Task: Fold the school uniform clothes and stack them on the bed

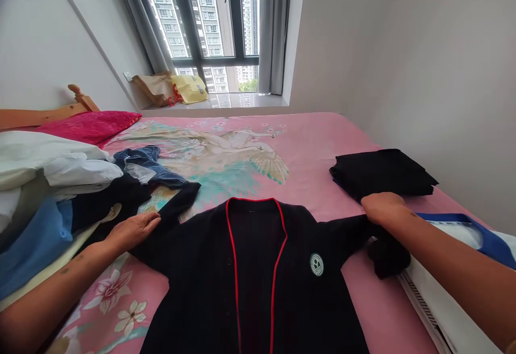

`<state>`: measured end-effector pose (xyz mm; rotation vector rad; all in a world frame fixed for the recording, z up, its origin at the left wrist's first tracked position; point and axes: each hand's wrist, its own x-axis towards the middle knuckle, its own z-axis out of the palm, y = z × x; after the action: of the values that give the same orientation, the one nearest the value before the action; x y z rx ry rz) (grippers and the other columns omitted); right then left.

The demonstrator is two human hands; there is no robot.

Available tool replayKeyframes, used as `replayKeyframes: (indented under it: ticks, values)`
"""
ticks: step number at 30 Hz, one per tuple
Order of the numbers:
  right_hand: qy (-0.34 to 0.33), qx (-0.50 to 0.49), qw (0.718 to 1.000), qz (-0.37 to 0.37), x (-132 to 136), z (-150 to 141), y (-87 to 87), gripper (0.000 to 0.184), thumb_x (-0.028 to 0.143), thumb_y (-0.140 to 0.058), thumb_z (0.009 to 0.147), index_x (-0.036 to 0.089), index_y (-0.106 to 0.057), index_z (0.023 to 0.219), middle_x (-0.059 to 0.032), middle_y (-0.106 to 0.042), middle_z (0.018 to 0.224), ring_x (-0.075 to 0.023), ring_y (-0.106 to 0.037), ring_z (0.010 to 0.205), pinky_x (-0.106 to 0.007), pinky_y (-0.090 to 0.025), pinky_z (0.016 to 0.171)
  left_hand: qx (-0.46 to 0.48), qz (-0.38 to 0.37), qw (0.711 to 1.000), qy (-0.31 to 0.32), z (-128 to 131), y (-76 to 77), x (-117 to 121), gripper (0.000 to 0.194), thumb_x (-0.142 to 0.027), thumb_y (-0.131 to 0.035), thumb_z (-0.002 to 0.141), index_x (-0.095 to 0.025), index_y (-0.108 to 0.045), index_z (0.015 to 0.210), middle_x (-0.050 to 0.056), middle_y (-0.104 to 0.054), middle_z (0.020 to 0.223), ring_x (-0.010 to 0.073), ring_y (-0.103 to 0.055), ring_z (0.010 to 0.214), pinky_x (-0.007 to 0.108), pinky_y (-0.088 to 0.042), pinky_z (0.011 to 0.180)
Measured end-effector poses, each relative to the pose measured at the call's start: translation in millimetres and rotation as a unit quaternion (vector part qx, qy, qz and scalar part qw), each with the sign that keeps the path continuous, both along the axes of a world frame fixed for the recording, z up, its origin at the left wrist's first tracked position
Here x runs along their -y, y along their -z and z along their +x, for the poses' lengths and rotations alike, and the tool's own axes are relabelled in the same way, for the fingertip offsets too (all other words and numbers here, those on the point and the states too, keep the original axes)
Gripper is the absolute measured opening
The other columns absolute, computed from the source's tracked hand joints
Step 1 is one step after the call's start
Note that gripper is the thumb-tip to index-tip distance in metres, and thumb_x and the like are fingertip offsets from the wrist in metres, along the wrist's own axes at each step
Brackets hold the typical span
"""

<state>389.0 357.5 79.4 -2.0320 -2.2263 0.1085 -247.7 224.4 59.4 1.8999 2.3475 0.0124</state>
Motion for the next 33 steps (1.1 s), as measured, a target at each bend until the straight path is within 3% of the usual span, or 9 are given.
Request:
replayKeyframes:
  ticks: [4,9,12,15,18,23,26,30,33]
  values:
    - [-0.134,0.114,0.984,-0.021,31.5,-82.1,-13.3,0.022,0.025,-0.043,0.086,0.019,-0.062,0.095,-0.0134,-0.062,0.098,-0.0273,-0.059,0.095,-0.036,-0.043,0.075,0.094,0.030,0.993,0.070,40.9,15.0,-6.8,0.058,-0.050,-0.043,0.080,-0.020,-0.046,0.129,0.008,-0.054,0.127,0.0236,-0.050,0.116,0.033,-0.037,0.097]
    - [-0.176,0.074,0.981,-0.021,57.2,-158.2,-0.4,0.035,0.048,-0.039,0.089,0.018,-0.056,0.092,-0.0083,-0.064,0.090,-0.0225,-0.061,0.082,-0.028,-0.040,0.063,0.050,-0.033,0.998,0.032,60.7,34.8,2.0,0.038,-0.029,-0.044,0.081,-0.024,-0.057,0.117,0.007,-0.061,0.113,0.0238,-0.056,0.105,0.034,-0.042,0.089]
    - [-0.137,0.077,0.987,-0.039,51.2,-168.2,4.0,0.035,0.049,-0.040,0.088,0.017,-0.054,0.093,-0.0105,-0.065,0.087,-0.0236,-0.062,0.080,-0.029,-0.040,0.062,-0.019,0.053,0.998,-0.014,65.8,23.9,3.4,0.033,-0.028,-0.043,0.083,-0.021,-0.059,0.110,0.010,-0.060,0.105,0.0248,-0.056,0.101,0.036,-0.042,0.087]
    - [-0.116,0.078,0.989,-0.043,38.4,-182.9,4.8,0.041,0.052,-0.041,0.088,0.015,-0.051,0.103,-0.0134,-0.064,0.088,-0.0256,-0.063,0.084,-0.030,-0.041,0.066,0.001,0.118,0.992,0.038,96.5,5.6,-9.0,0.035,-0.037,-0.041,0.086,-0.019,-0.056,0.113,0.010,-0.061,0.104,0.0231,-0.057,0.099,0.032,-0.042,0.086]
    - [-0.115,0.085,0.987,-0.067,28.7,-207.3,7.9,0.047,0.051,-0.048,0.084,0.013,-0.049,0.110,-0.0157,-0.064,0.092,-0.0292,-0.062,0.089,-0.035,-0.044,0.070,0.034,0.090,0.992,0.079,142.5,-2.6,-34.2,0.047,-0.052,-0.040,0.085,-0.019,-0.053,0.117,0.011,-0.062,0.107,0.0254,-0.058,0.099,0.033,-0.042,0.083]
    - [-0.090,0.090,0.985,-0.114,14.9,-219.7,13.9,0.030,0.023,-0.060,0.074,0.010,-0.058,0.102,-0.0183,-0.065,0.099,-0.0298,-0.061,0.095,-0.035,-0.045,0.075,0.049,0.007,0.998,0.028,180.1,10.4,-79.5,0.053,-0.049,-0.053,0.077,-0.012,-0.056,0.115,0.020,-0.066,0.097,0.0343,-0.060,0.096,0.042,-0.042,0.081]
    - [-0.075,0.063,0.988,-0.117,3.6,-206.9,13.5,0.024,0.018,-0.053,0.075,0.012,-0.061,0.097,-0.0164,-0.065,0.100,-0.0283,-0.061,0.095,-0.032,-0.045,0.074,0.080,0.010,0.997,0.018,178.9,21.2,-96.9,0.033,-0.031,-0.050,0.080,-0.014,-0.063,0.105,0.018,-0.067,0.098,0.0304,-0.061,0.097,0.037,-0.043,0.080]
    - [-0.053,0.002,0.994,-0.097,-6.2,-196.2,21.9,0.030,0.020,-0.038,0.084,0.015,-0.055,0.108,-0.0124,-0.064,0.102,-0.0235,-0.060,0.094,-0.029,-0.043,0.074,0.132,0.042,0.990,0.026,182.8,35.0,-104.8,0.038,-0.022,-0.032,0.088,-0.018,-0.060,0.114,0.010,-0.068,0.101,0.0218,-0.061,0.099,0.031,-0.043,0.083]
    - [-0.048,-0.034,0.994,-0.090,1.9,-197.5,33.8,0.035,0.021,-0.039,0.086,0.012,-0.046,0.119,-0.0121,-0.064,0.100,-0.0212,-0.060,0.093,-0.027,-0.041,0.074,0.161,0.049,0.985,0.043,192.7,43.4,-95.6,0.038,-0.026,-0.039,0.087,-0.016,-0.055,0.120,0.008,-0.068,0.103,0.0188,-0.061,0.097,0.029,-0.044,0.084]
